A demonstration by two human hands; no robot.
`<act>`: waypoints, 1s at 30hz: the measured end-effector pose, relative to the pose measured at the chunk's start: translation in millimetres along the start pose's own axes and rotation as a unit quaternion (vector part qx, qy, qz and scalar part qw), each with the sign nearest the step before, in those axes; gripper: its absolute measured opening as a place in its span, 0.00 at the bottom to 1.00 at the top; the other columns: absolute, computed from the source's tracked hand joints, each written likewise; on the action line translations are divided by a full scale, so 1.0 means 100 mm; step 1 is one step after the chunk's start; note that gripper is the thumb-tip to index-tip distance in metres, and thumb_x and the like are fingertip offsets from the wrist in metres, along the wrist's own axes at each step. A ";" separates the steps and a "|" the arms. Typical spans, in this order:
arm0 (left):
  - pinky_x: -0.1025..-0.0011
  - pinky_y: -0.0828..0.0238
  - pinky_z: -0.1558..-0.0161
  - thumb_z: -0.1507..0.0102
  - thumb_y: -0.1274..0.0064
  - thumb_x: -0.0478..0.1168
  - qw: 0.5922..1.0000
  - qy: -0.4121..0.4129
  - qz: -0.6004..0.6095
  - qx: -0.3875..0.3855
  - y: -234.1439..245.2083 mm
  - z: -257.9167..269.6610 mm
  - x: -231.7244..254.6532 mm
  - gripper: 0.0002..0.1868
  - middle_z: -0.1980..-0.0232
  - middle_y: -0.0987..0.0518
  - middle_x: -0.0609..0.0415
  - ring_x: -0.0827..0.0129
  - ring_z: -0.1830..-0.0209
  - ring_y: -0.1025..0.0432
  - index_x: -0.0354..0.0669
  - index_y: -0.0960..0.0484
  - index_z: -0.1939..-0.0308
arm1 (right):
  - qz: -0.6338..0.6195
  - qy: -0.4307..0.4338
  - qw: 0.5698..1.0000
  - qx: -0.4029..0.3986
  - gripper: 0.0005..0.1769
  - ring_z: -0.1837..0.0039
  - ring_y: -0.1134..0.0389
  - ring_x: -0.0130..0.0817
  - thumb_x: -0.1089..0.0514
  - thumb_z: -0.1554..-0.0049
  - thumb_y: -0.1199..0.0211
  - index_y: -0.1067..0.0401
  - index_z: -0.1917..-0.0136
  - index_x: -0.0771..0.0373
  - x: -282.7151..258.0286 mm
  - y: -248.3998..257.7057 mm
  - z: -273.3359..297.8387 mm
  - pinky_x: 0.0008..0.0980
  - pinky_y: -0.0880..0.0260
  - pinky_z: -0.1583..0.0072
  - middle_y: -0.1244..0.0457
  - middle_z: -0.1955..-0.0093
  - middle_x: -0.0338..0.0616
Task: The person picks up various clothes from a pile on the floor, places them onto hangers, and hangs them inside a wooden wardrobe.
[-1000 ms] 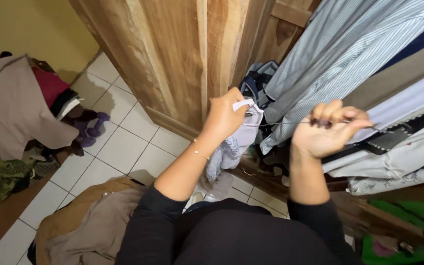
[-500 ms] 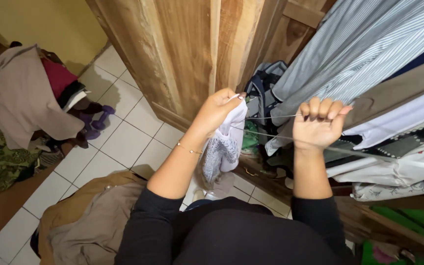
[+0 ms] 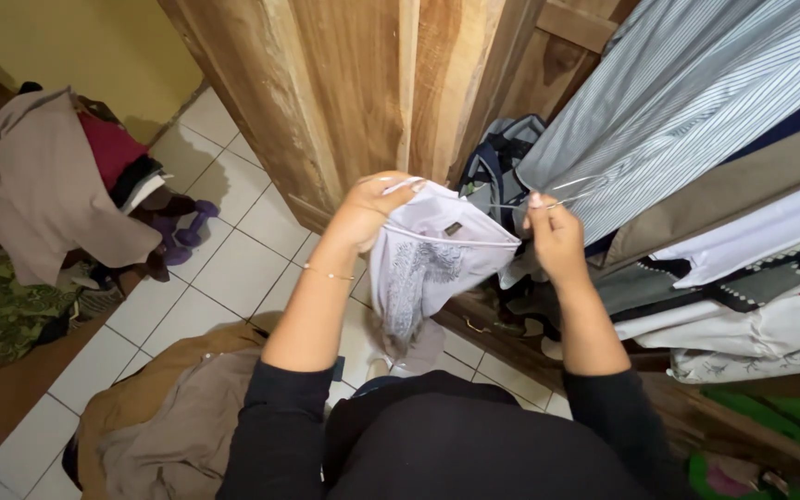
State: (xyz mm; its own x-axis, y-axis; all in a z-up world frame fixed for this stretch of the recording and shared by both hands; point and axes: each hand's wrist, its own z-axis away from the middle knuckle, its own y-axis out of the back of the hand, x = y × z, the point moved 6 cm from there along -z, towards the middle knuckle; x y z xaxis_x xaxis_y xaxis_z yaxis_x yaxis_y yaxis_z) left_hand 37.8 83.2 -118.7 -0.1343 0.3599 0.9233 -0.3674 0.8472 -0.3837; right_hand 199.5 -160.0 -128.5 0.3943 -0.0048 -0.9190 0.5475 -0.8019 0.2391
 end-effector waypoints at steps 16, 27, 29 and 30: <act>0.65 0.28 0.39 0.30 0.49 0.38 0.969 0.075 0.196 -0.129 0.07 0.40 0.18 0.19 0.45 0.18 0.42 0.63 0.44 0.23 0.23 0.23 0.41 | 0.013 -0.059 0.998 -0.029 0.18 0.59 0.36 0.22 0.55 0.31 0.43 0.27 0.60 0.67 0.34 -0.06 0.16 0.23 0.35 0.53 0.35 0.62 0.36; 0.68 0.27 0.43 0.36 0.43 0.28 0.991 0.082 0.045 -0.091 0.23 0.58 0.18 0.18 0.45 0.18 0.42 0.66 0.47 0.24 0.25 0.20 0.42 | 0.085 0.029 0.996 -0.010 0.15 0.57 0.34 0.24 0.57 0.31 0.43 0.28 0.56 0.69 -0.09 0.18 0.12 0.25 0.35 0.53 0.33 0.58 0.39; 0.69 0.27 0.44 0.33 0.41 0.26 0.996 0.014 -0.005 -0.088 0.27 0.59 0.22 0.13 0.48 0.20 0.45 0.66 0.48 0.24 0.23 0.18 0.45 | 0.084 0.028 0.996 -0.011 0.15 0.57 0.35 0.24 0.56 0.31 0.43 0.28 0.56 0.69 -0.13 0.21 0.13 0.25 0.35 0.53 0.33 0.58 0.39; 0.69 0.27 0.45 0.32 0.40 0.25 0.996 -0.019 -0.031 -0.087 0.28 0.59 0.25 0.11 0.50 0.21 0.46 0.66 0.48 0.24 0.22 0.16 0.46 | 0.080 0.027 0.996 -0.011 0.15 0.57 0.35 0.23 0.56 0.31 0.42 0.28 0.55 0.69 -0.15 0.22 0.14 0.24 0.35 0.53 0.33 0.58 0.38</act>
State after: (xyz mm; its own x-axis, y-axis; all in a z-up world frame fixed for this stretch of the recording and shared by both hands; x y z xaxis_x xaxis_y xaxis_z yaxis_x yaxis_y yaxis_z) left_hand -30.3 92.8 -105.5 -0.1525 0.2929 0.9439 -0.2117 0.9232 -0.3207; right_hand 195.4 -186.3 -114.2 0.5164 -0.0980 -0.8507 0.4906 -0.7803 0.3878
